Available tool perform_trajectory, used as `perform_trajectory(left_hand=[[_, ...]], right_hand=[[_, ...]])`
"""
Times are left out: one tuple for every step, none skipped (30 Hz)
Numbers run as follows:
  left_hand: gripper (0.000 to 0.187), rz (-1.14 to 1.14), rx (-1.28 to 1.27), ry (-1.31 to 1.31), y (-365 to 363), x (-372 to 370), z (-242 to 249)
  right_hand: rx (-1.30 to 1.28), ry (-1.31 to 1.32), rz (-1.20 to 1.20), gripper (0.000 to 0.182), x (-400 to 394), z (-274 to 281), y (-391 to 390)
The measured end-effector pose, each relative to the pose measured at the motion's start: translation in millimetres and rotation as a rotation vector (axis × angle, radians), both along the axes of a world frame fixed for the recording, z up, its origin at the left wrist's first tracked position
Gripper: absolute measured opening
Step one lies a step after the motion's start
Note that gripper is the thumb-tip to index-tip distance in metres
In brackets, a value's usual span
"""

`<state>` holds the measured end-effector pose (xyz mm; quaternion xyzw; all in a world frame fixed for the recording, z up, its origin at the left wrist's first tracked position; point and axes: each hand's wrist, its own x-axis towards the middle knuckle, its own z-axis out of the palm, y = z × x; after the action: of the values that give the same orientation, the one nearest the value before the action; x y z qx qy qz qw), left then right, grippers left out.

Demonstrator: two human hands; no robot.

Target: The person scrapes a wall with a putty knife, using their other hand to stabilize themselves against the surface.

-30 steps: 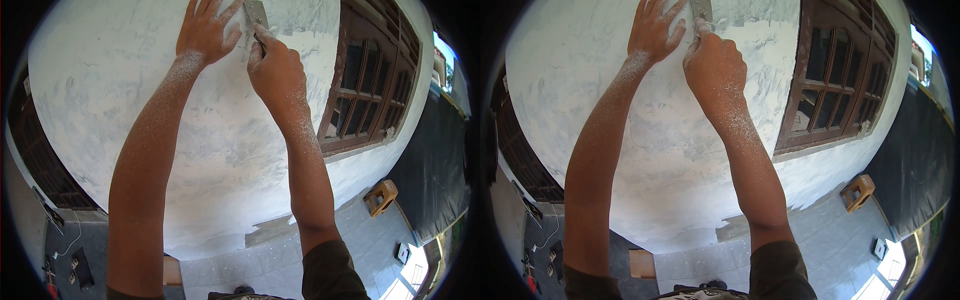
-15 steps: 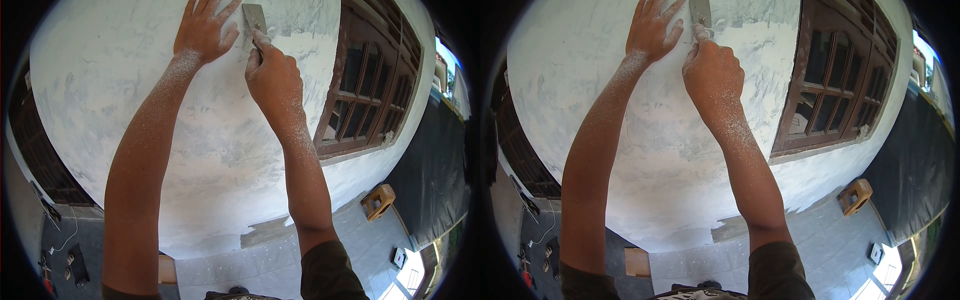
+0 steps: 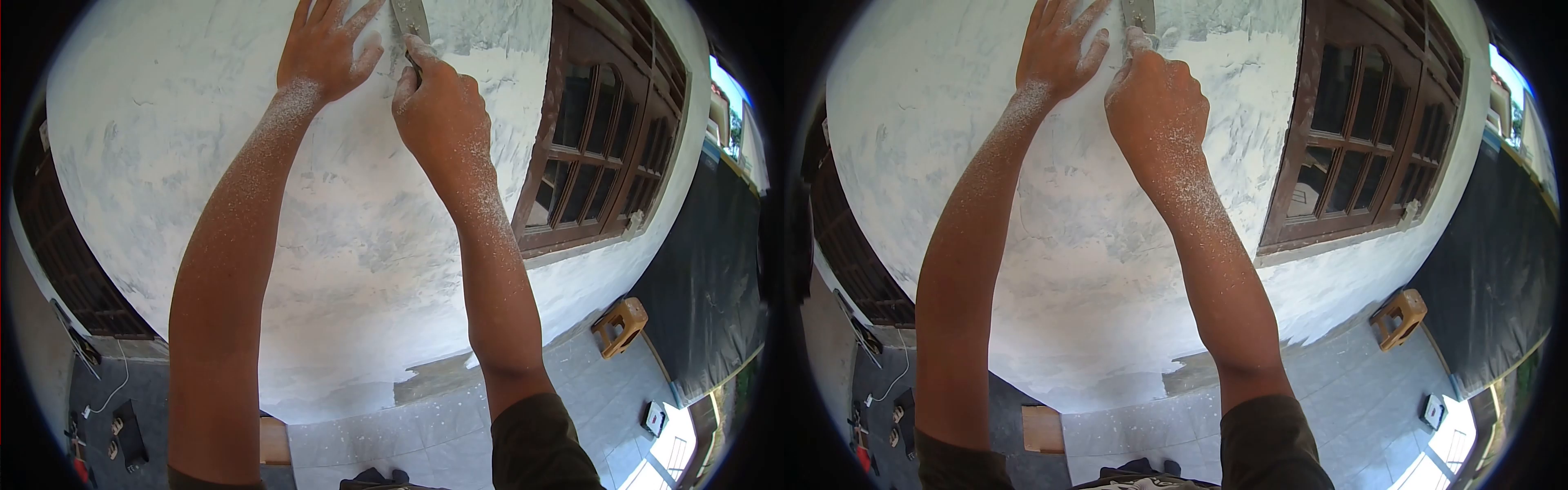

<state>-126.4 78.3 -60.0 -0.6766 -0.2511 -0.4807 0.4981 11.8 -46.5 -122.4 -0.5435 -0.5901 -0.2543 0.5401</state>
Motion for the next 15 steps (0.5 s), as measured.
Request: perform_trajectory(left_hand=[[0.068,-0.003,-0.002,-0.002,0,0,-1],[0.068,-0.005,-0.015,-0.001,-1,1,-1],[0.068,-0.006,-0.022,-0.002,-1,2,0],[0.068,-0.010,-0.017,-0.004,0,1,1],[0.068,-0.026,-0.002,-0.001,1,2,0],[0.068,-0.043,0.011,0.007,2,2,0],[0.068,-0.049,0.013,0.014,2,2,0],[0.069,-0.037,-0.002,0.010,1,2,0],[0.069,-0.026,-0.016,0.005,0,1,0],[0.069,-0.035,-0.012,0.009,-1,1,1],[0.069,-0.040,-0.023,0.005,-2,2,1],[0.069,-0.046,-0.037,0.005,-2,2,0],[0.069,-0.059,-0.035,0.009,-1,3,0],[0.069,-0.055,-0.029,0.007,-1,3,0],[0.069,-0.049,-0.024,0.007,0,3,0]], right_hand=[[-0.015,0.008,0.003,0.039,0,-7,-1],[-0.017,0.009,-0.001,0.039,0,-14,-2],[-0.022,0.011,-0.002,0.039,0,-18,-3],[-0.026,0.013,-0.003,0.039,-1,-18,-3],[-0.022,0.014,-0.007,0.039,0,-11,-1],[-0.005,0.016,0.011,0.039,0,1,2],[0.011,0.019,0.029,0.039,0,9,5],[0.051,-0.019,0.007,0.040,1,11,6],[0.053,-0.014,0.000,0.040,1,8,5],[0.052,-0.009,0.014,0.040,0,3,3],[0.046,-0.003,0.027,0.041,0,-4,1],[0.065,-0.015,0.021,0.040,-2,-13,0],[0.067,-0.011,0.008,0.040,-2,-13,2],[0.075,-0.006,0.015,0.040,-2,-10,4],[0.081,0.000,0.023,0.040,-1,-8,7]])
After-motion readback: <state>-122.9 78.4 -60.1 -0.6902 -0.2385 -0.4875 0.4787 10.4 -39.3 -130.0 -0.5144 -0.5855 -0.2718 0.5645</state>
